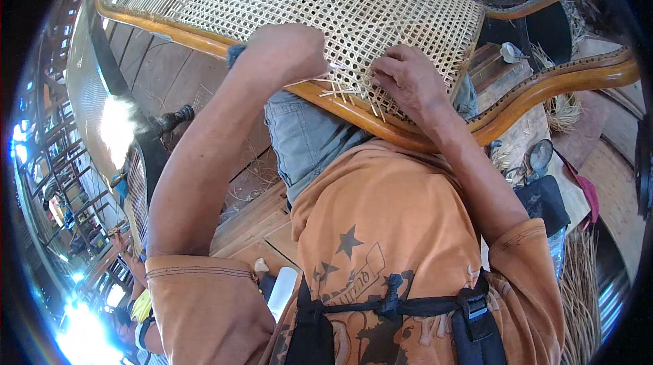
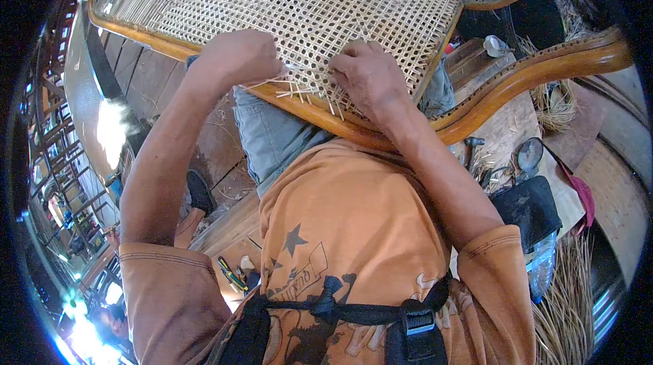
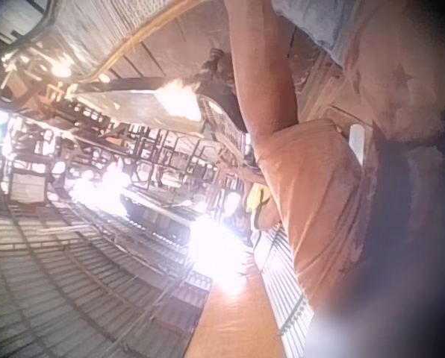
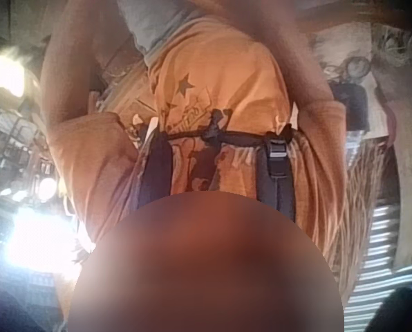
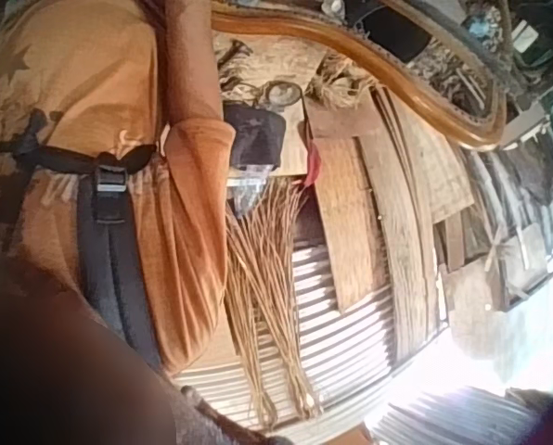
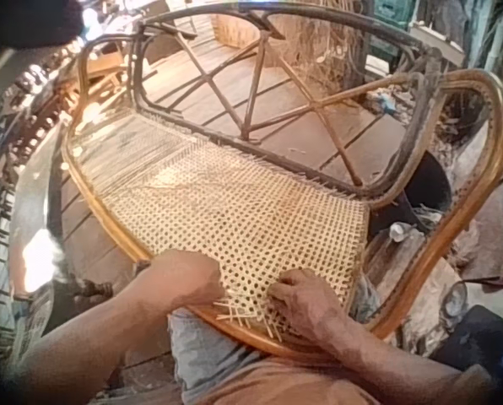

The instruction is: Repairing a rattan chair by weaving and securing the mesh seat using tools.

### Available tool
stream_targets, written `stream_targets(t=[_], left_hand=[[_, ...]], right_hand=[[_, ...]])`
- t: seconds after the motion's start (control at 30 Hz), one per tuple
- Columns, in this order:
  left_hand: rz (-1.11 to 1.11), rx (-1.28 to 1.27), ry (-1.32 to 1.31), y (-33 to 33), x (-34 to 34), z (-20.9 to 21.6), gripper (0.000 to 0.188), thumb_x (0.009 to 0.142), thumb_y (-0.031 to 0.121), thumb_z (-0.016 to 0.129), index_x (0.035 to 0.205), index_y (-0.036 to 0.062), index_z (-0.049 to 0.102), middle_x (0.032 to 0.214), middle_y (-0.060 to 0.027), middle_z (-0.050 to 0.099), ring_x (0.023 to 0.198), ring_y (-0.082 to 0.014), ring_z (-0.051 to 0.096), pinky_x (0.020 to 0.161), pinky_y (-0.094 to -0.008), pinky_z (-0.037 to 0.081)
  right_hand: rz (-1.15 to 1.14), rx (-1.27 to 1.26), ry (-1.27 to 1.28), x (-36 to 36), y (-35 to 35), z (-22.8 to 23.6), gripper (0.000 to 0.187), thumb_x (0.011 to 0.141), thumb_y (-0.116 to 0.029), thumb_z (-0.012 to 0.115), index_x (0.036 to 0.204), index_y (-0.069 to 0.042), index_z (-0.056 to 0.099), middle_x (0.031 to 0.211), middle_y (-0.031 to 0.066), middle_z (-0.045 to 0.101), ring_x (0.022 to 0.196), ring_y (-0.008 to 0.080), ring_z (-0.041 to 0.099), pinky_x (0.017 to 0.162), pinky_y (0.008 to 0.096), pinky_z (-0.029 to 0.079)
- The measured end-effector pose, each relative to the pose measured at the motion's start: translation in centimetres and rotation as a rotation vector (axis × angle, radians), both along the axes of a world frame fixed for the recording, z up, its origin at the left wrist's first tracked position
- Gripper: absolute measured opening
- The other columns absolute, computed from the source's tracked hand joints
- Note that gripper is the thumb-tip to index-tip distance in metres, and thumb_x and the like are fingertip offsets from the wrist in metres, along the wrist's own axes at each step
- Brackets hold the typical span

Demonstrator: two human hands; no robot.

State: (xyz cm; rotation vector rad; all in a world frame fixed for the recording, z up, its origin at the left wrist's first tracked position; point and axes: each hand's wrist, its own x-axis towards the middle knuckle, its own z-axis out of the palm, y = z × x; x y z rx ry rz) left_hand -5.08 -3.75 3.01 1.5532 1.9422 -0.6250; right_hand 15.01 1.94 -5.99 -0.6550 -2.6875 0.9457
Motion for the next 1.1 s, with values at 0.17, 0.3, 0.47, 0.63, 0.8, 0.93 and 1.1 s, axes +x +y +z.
stream_targets(t=[0.17, 0.3, 0.47, 0.63, 0.8, 0.93, 1.1], left_hand=[[0.084, 0.019, -0.012, -2.5, -1.8, -1.2, 0.04, 0.079, 0.041, 0.056, 0.076, 0.003, 0.067, 0.071, -0.0175, 0.063, 0.067, -0.0332, 0.062, 0.063, -0.0433, 0.049], [0.113, 0.044, -0.075, -2.8, -1.8, -0.8, 0.042, 0.079, 0.042, 0.056, 0.074, 0.0018, 0.065, 0.066, -0.0176, 0.061, 0.063, -0.0331, 0.061, 0.06, -0.0434, 0.048], [0.134, 0.14, -0.138, -5.1, -2.2, -0.9, 0.046, 0.081, 0.044, 0.054, 0.072, 0.0002, 0.062, 0.065, -0.0192, 0.059, 0.062, -0.0332, 0.06, 0.06, -0.0447, 0.046], [0.189, 0.124, -0.002, -5.8, -2.1, 0.8, 0.05, 0.083, 0.046, 0.053, 0.071, -0.0023, 0.06, 0.067, -0.0203, 0.058, 0.067, -0.0324, 0.06, 0.062, -0.0442, 0.045], [0.309, 0.416, -0.01, -5.2, -1.2, 2.3, 0.043, 0.084, 0.045, 0.055, 0.087, 0.0017, 0.06, 0.069, -0.0158, 0.061, 0.065, -0.0295, 0.059, 0.061, -0.0402, 0.044], [0.357, 0.461, -0.227, -2.9, 2.7, 1.4, 0.037, 0.087, 0.041, 0.056, 0.091, 0.0048, 0.06, 0.07, -0.0076, 0.061, 0.064, -0.0187, 0.056, 0.062, -0.0331, 0.045], [0.734, 0.896, -0.98, -0.5, 7.6, 0.4, 0.038, 0.09, 0.035, 0.053, 0.078, -0.0002, 0.062, 0.069, -0.0135, 0.058, 0.066, -0.0238, 0.059, 0.061, -0.0338, 0.045]], right_hand=[[0.02, 0.063, 0.04, -0.5, 0.0, 0.1, 0.015, 0.077, -0.014, 0.062, 0.092, -0.012, 0.065, 0.091, 0.0082, 0.061, 0.088, 0.0289, 0.058, 0.076, 0.0382, 0.048], [0.055, 0.152, -0.019, -0.8, 0.3, -0.1, 0.011, 0.078, -0.015, 0.06, 0.087, -0.01, 0.064, 0.091, 0.0082, 0.061, 0.088, 0.0288, 0.058, 0.076, 0.0386, 0.048], [-0.024, 0.041, -0.022, -0.9, 0.9, -0.8, 0.011, 0.079, -0.014, 0.059, 0.086, -0.007, 0.063, 0.089, 0.0117, 0.06, 0.088, 0.0296, 0.058, 0.077, 0.0397, 0.048], [-0.407, -0.266, 0.122, 2.8, 3.3, 0.1, 0.014, 0.085, -0.014, 0.059, 0.094, -0.003, 0.062, 0.089, 0.0134, 0.06, 0.084, 0.0278, 0.06, 0.076, 0.0332, 0.047], [-0.365, -0.301, 0.123, 4.2, 2.7, -0.7, 0.015, 0.085, -0.015, 0.06, 0.093, -0.003, 0.063, 0.09, 0.0131, 0.061, 0.084, 0.0258, 0.06, 0.077, 0.0325, 0.048], [-0.335, -0.501, 0.22, 2.1, 1.1, 0.8, 0.016, 0.085, -0.016, 0.061, 0.094, -0.003, 0.064, 0.086, 0.0113, 0.062, 0.085, 0.0221, 0.061, 0.077, 0.0304, 0.048], [-0.346, -0.99, 0.415, 0.0, -0.6, 4.8, 0.04, 0.097, -0.035, 0.043, 0.109, -0.001, 0.06, 0.094, 0.0026, 0.061, 0.083, 0.0129, 0.054, 0.079, 0.0264, 0.044]])
